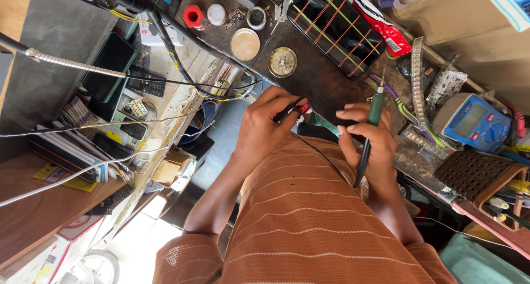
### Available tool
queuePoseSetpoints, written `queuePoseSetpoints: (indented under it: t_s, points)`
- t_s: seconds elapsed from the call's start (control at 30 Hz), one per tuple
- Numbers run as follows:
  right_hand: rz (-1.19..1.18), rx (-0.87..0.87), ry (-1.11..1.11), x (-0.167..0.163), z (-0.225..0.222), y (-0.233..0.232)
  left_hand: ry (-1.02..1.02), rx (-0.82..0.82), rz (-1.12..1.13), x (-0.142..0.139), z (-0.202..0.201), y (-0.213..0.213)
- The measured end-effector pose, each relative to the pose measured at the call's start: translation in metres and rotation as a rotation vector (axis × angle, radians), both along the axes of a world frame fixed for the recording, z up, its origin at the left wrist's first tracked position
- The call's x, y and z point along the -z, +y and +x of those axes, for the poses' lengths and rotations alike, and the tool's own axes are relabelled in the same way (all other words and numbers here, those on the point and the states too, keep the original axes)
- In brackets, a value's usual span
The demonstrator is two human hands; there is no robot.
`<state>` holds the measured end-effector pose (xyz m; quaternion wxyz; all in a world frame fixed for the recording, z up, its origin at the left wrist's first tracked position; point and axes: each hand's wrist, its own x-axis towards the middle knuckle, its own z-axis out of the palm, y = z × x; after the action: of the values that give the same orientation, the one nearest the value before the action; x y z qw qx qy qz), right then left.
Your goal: The person cleans a small circuit board with a brush and paste, then uses a soldering iron to apply solder to specific points on the board. They also handle a small red component and use scissors to cut a piece of wire.
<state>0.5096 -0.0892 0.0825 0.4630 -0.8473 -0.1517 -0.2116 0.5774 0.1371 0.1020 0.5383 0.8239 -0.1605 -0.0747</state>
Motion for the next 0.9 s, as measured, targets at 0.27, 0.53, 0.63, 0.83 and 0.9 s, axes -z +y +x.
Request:
queuePoseSetpoints:
  t_s: [0.27,0.53,0.63,0.83,0.9]
  points:
    - [-0.105,0.034,-0.062,-0.009,0.007,0.013,-0.099,-0.023,-0.021,-0.014,-0.009,-0.001]
    - [-0.156,0.023,-0.081,-0.008,0.016,0.023,-0.138,-0.022,-0.05,-0.018,-0.014,0.0]
    - [-0.084,-0.011,-0.12,-0.005,0.015,0.023,-0.106,-0.032,-0.04,-0.017,-0.016,0.001]
    - [-0.053,-0.08,-0.184,0.003,0.014,0.023,-0.181,-0.09,0.046,-0.015,-0.019,-0.003]
    - [-0.047,-0.093,-0.185,0.004,0.014,0.024,-0.219,-0.101,0.065,-0.015,-0.02,-0.006]
